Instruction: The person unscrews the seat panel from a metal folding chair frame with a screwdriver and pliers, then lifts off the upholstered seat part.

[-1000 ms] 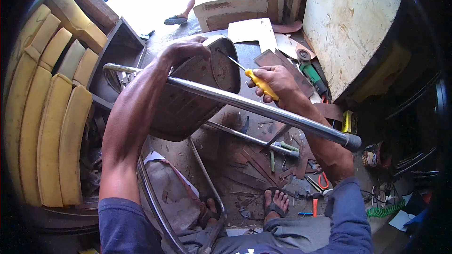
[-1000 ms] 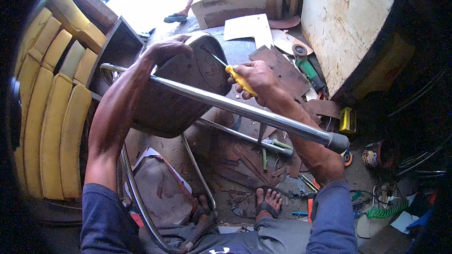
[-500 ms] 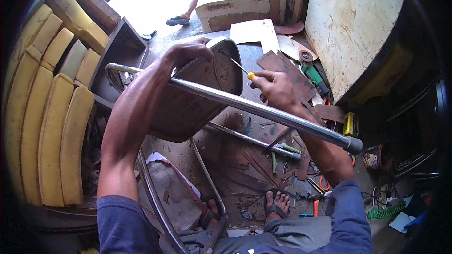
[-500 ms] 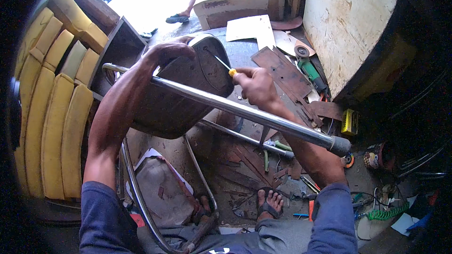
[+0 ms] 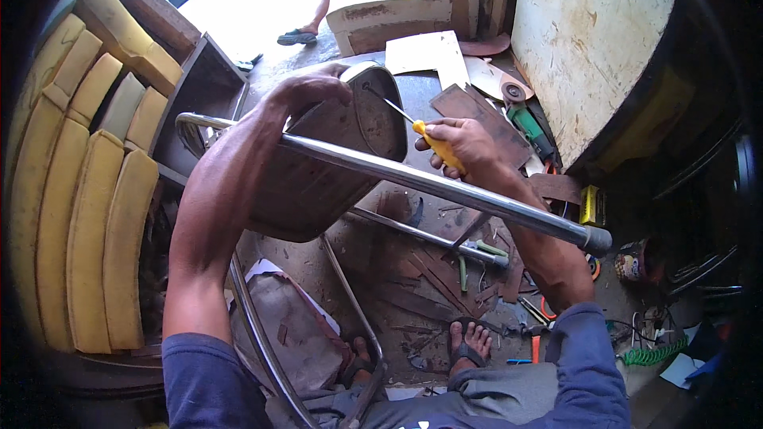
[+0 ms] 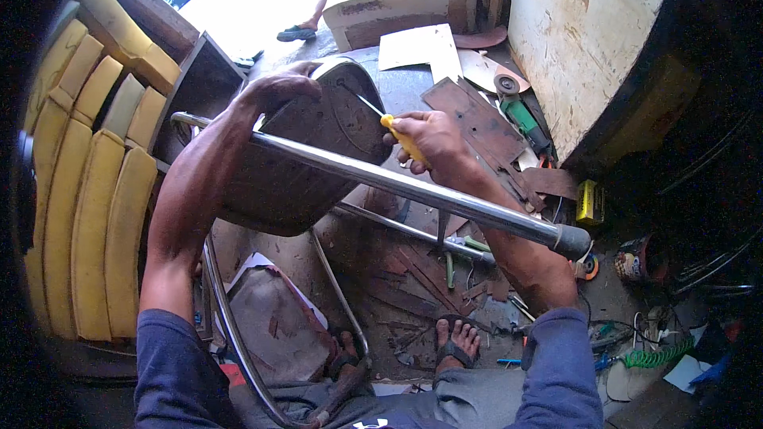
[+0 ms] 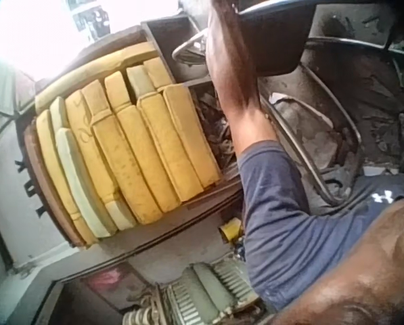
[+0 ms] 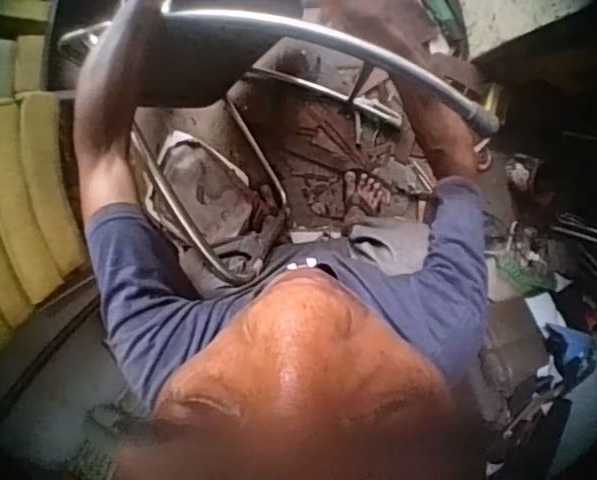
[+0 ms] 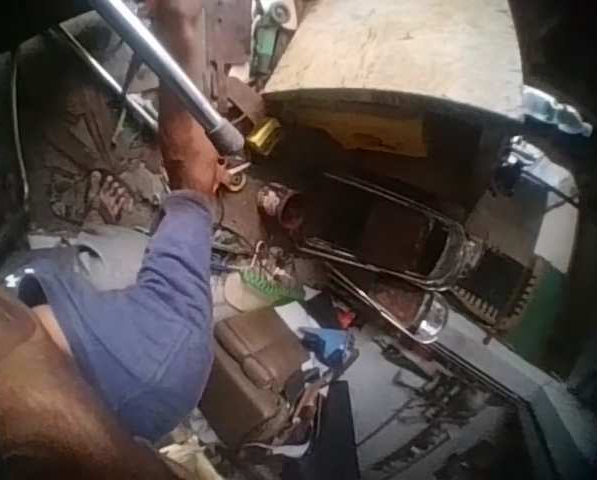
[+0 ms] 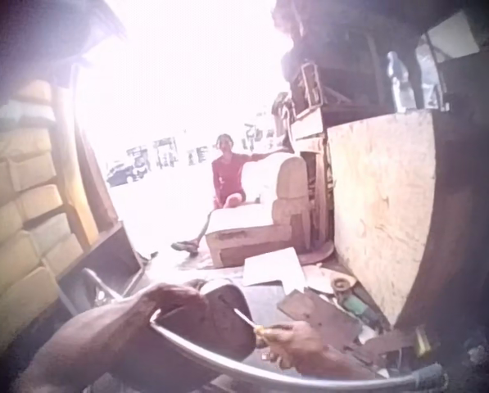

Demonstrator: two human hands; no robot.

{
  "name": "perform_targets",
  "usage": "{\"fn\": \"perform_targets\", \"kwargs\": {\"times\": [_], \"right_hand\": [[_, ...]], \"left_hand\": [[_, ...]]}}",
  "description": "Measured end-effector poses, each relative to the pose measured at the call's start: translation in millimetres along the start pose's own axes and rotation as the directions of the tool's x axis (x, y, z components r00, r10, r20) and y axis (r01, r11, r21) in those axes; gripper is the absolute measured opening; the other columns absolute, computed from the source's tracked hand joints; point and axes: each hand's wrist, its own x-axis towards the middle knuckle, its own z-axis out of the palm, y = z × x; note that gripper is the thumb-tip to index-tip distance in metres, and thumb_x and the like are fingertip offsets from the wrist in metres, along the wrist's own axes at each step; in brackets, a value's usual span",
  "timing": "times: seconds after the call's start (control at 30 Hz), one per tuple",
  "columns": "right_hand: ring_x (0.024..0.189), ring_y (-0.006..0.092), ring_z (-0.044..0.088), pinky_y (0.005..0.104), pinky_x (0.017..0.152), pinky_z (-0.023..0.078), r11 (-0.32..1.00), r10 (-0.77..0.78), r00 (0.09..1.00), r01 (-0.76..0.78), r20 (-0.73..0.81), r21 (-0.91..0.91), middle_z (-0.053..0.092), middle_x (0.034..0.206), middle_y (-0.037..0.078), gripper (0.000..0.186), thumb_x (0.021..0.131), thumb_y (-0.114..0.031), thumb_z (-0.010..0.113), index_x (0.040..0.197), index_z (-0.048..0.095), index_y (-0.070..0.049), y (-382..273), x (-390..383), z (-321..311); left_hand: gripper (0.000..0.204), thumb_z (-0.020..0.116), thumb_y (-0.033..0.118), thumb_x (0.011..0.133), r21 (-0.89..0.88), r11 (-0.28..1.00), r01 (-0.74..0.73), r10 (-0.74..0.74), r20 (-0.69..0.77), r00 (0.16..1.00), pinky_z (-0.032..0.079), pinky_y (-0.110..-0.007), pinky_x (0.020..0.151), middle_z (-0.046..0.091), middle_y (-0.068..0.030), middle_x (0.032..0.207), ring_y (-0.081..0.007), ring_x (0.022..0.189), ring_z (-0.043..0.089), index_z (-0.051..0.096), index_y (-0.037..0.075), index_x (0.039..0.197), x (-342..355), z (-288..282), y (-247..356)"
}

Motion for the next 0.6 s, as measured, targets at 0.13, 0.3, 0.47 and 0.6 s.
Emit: {"fn": "perform_targets", "kwargs": {"times": [0.13, 0.3, 0.47, 0.6], "right_hand": [[0.072, 0.0226, 0.066, 0.0345, 0.068, 0.057, 0.899, -0.255, 0.967, 0.238, 0.004, -0.367, 0.067, 0.094, 0.017, 0.044, 0.086, -0.018, 0.065, 0.120, 0.059, 0.009, 22, -5, 7], [0.071, 0.0192, 0.067, 0.0363, 0.065, 0.057, 0.506, -0.574, 0.817, 0.307, -0.049, -0.806, 0.068, 0.095, 0.017, 0.034, 0.092, -0.022, 0.061, 0.113, 0.066, 0.005, 28, -9, 8], [0.065, 0.0131, 0.062, 0.0291, 0.056, 0.054, 0.979, 0.156, 0.987, -0.150, -0.034, 0.138, 0.066, 0.093, 0.015, 0.040, 0.093, -0.019, 0.062, 0.122, 0.059, 0.008, 6, 5, -13], [0.070, 0.0186, 0.064, 0.0308, 0.066, 0.056, 0.915, -0.216, 0.976, 0.203, 0.004, -0.350, 0.066, 0.101, 0.019, 0.045, 0.087, -0.021, 0.068, 0.119, 0.058, 0.008, 29, 0, 0]], "left_hand": [[0.060, 0.066, 0.014, 0.066, 0.094, 0.994, 0.049, -0.044, -0.053, 0.998, 0.050, -0.033, 0.085, 0.067, -0.0138, 0.107, -0.0202, 0.095, 0.062, 0.059, -0.004, 0.123, -4, 7, 9], [0.058, 0.066, 0.014, 0.066, 0.057, 0.998, -0.002, 0.006, -0.063, 0.998, 0.050, -0.033, 0.084, 0.067, -0.0134, 0.107, -0.0200, 0.094, 0.063, 0.060, -0.003, 0.122, 2, 8, 8], [0.061, 0.066, 0.013, 0.065, -0.032, 0.999, -0.008, 0.008, 0.003, 1.000, 0.051, -0.032, 0.084, 0.067, -0.0136, 0.108, -0.0203, 0.095, 0.062, 0.060, -0.003, 0.124, 11, 3, -6], [0.063, 0.066, 0.012, 0.065, 0.076, 0.997, 0.021, -0.015, -0.079, 0.997, 0.050, -0.032, 0.085, 0.067, -0.0134, 0.108, -0.0204, 0.095, 0.062, 0.059, -0.003, 0.126, 5, 6, 2]]}}
